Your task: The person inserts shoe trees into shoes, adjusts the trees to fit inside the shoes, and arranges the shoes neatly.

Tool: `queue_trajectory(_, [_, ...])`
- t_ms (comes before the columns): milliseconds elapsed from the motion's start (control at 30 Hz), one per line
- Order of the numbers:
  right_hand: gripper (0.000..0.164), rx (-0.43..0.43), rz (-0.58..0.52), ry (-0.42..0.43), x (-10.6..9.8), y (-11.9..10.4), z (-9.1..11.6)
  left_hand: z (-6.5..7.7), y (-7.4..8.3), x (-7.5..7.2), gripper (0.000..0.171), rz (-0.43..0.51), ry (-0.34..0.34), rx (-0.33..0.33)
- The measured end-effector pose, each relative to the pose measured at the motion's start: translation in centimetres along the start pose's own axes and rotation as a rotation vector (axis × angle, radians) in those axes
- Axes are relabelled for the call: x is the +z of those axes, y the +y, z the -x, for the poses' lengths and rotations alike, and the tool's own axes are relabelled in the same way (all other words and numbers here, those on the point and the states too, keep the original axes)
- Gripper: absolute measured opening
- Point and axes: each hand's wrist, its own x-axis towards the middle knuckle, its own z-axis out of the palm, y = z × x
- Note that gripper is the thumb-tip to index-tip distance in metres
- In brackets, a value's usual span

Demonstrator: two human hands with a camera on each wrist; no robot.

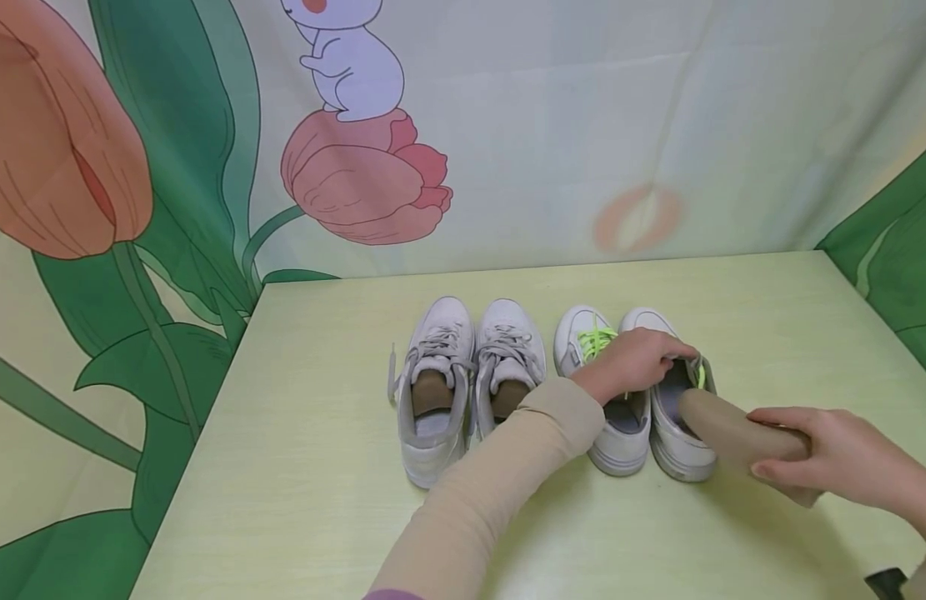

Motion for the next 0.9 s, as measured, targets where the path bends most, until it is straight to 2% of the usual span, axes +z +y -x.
queue_trajectory(133, [0.062, 0.043, 0.012, 0.004, -0.1, 1.0, 0.1, 0.1, 0.0, -0.1, 0.038, 0.008, -0.003, 0.002])
queue_trajectory(333, [0.063, 0.067, 0.055, 0.055, -0.5, 2.2, 0.3, 0.0, 0.0, 0.0, 0.038, 0.002, -0.004, -0.005])
queue_trajectory(533, [0.062, 0.108, -0.014, 0.062, -1.3, 1.7, 0.5, -0.2, -0.2, 0.3, 0.038, 0.000, -0.003, -0.004])
queue_trajectory(633, [0.059, 0.096, -0.098, 0.040, -1.5, 0.9, 0.5, -0.2, -0.2, 0.3, 0.038, -0.004, -0.003, 0.002])
queue_trajectory(733, [0.054, 0.043, -0.171, 0.018, -1.4, -0.1, 0.5, -0.2, -0.1, 0.3, 0.038, -0.012, -0.003, 0.004])
queue_trajectory(900, [0.048, -0.048, -0.150, 0.008, -1.0, -1.2, -0.2, -0.2, -0.1, 0.2, 0.038, -0.019, -0.007, 0.002])
